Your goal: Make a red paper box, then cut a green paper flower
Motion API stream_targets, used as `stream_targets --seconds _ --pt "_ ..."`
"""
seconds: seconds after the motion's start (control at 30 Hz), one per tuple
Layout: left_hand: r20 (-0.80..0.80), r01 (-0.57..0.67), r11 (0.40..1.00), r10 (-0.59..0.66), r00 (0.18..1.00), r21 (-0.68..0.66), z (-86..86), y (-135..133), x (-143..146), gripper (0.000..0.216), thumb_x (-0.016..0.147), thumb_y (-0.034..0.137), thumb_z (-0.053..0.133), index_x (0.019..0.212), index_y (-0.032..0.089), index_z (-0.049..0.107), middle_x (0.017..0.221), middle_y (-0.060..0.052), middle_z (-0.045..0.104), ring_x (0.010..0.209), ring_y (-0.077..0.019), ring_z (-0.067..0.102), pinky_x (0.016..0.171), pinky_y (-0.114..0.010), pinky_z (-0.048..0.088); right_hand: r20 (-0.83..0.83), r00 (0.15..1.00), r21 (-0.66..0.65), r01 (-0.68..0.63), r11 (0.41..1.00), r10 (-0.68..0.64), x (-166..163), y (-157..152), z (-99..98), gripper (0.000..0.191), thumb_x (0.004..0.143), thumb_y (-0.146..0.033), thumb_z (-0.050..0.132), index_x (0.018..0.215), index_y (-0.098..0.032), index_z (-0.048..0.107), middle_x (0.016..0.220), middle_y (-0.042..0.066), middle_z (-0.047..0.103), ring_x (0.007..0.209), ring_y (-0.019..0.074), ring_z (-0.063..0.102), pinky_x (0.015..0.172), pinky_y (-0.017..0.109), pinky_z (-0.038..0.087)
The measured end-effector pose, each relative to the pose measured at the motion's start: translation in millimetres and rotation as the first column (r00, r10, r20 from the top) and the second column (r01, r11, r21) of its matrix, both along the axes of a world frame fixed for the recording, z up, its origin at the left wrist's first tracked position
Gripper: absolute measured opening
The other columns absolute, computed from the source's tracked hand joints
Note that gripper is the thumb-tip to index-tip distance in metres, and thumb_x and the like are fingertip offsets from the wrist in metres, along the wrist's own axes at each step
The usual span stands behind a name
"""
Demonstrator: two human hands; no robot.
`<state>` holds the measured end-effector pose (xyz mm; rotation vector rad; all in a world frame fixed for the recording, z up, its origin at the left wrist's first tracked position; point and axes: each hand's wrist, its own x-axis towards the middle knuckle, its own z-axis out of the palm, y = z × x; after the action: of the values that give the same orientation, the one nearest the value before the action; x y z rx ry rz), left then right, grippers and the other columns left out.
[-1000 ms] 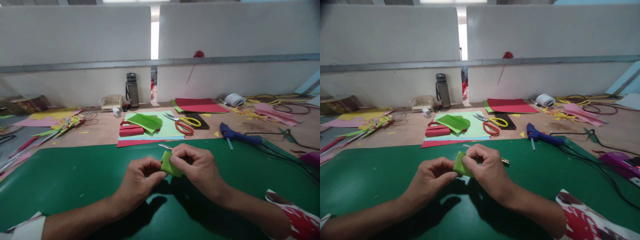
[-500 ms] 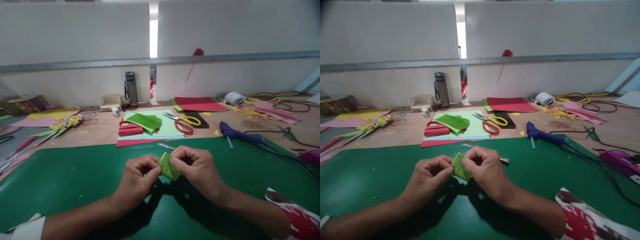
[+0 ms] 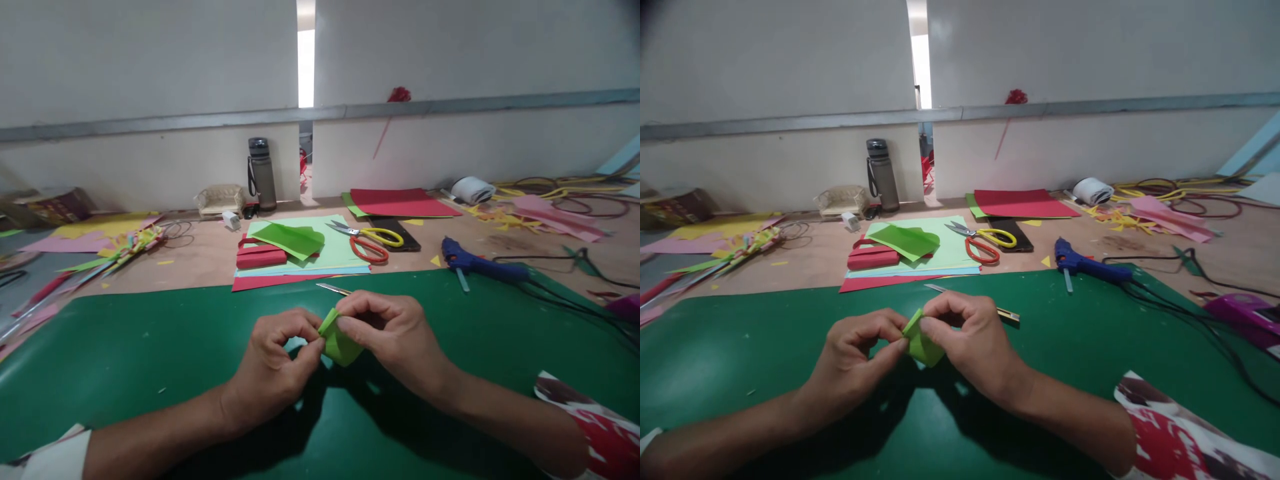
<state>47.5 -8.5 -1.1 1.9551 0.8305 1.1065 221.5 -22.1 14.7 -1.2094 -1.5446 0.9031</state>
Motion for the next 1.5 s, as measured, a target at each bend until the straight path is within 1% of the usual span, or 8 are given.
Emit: stream_targets --seconds 0.23,0.43,0.7,0.87,1.0,1.1,1.23,1.5 --pt "-0.020 0.056 0.989 -0.053 0.998 0.136 -2.7 0.5 -0.4 0.017 0.077 0.006 0.056 0.063 0.016 0.054 0.073 -0.004 0.065 0.065 -0.0113 0.060 0.063 -0.020 0.044 -0.102 0.994 -0.092 0.028 0.995 -0.037 -1.2 -0.6 2.3 0.011 0.064 -0.018 0.061 0.054 -0.018 0.061 0.060 0.001 0.062 0.059 0.0146 0.057 0.051 0.023 0.046" --pt "-0.040 0.071 0.983 -0.065 0.997 0.170 -3.2 0.9 0.5 0.018 0.077 0.006 0.054 0.063 0.017 0.053 0.070 -0.003 0.064 0.062 -0.0108 0.057 0.061 -0.021 0.043 -0.144 0.988 -0.112 0.031 0.993 -0.047 -2.6 -0.7 3.9 0.011 0.061 -0.019 0.062 0.051 -0.017 0.060 0.058 0.001 0.061 0.055 0.0133 0.055 0.049 0.023 0.046" --pt "-0.063 0.063 0.989 -0.055 0.996 0.137 -5.0 0.0 0.2 0.017 0.076 0.007 0.055 0.062 0.017 0.052 0.069 -0.002 0.064 0.059 -0.0098 0.056 0.058 -0.020 0.041 -0.147 0.989 -0.110 0.021 0.994 -0.037 -2.4 -1.3 0.6 0.010 0.062 -0.018 0.061 0.053 -0.018 0.059 0.055 0.001 0.059 0.054 0.0133 0.054 0.047 0.023 0.044" --pt "-0.067 0.021 0.998 -0.018 0.998 0.051 -3.9 -1.6 1.2 0.018 0.075 0.008 0.054 0.059 0.016 0.051 0.067 -0.001 0.063 0.058 -0.0092 0.055 0.058 -0.020 0.041 -0.136 0.990 -0.122 0.019 0.992 -0.035 -2.4 0.4 -0.5 0.010 0.062 -0.019 0.061 0.052 -0.018 0.058 0.055 0.001 0.058 0.054 0.0136 0.054 0.046 0.023 0.043" --pt "-0.052 -0.012 0.994 0.006 0.999 -0.110 -4.8 -1.2 3.9 0.017 0.076 0.014 0.056 0.059 0.016 0.051 0.064 -0.001 0.061 0.058 -0.0108 0.055 0.058 -0.022 0.043 -0.119 0.991 -0.118 0.041 0.992 -0.055 -2.2 1.4 -0.3 0.010 0.062 -0.020 0.062 0.052 -0.017 0.058 0.058 0.001 0.060 0.056 0.0139 0.054 0.047 0.023 0.042" --pt "0.016 -0.031 0.961 0.036 0.999 -0.276 -5.3 -0.3 6.3 0.010 0.073 0.019 0.062 0.068 0.016 0.054 0.066 0.000 0.060 0.060 -0.0113 0.054 0.058 -0.022 0.044 -0.097 0.994 -0.112 0.036 0.993 -0.047 -2.3 1.4 -0.4 0.011 0.063 -0.019 0.062 0.052 -0.017 0.059 0.058 0.002 0.060 0.055 0.0134 0.053 0.047 0.023 0.042" --pt "0.097 0.051 0.886 -0.007 0.995 -0.461 -3.2 0.0 8.5 0.014 0.076 0.025 0.062 0.082 0.013 0.064 0.071 -0.002 0.064 0.062 -0.0115 0.055 0.056 -0.021 0.044 -0.068 0.997 -0.086 0.016 0.996 -0.022 -2.3 1.0 -3.0 0.012 0.065 -0.019 0.062 0.053 -0.017 0.060 0.058 0.002 0.061 0.056 0.0137 0.054 0.048 0.023 0.043" --pt "0.003 -0.024 0.919 0.027 1.000 -0.393 -1.4 -0.3 8.0 0.018 0.078 0.026 0.060 0.071 0.012 0.069 0.061 -0.001 0.060 0.055 -0.0093 0.047 0.050 -0.019 0.037 -0.040 0.999 -0.090 0.015 0.996 -0.018 -2.0 -0.2 -3.9 0.013 0.065 -0.019 0.062 0.053 -0.017 0.059 0.057 0.001 0.060 0.052 0.0121 0.051 0.045 0.022 0.041"
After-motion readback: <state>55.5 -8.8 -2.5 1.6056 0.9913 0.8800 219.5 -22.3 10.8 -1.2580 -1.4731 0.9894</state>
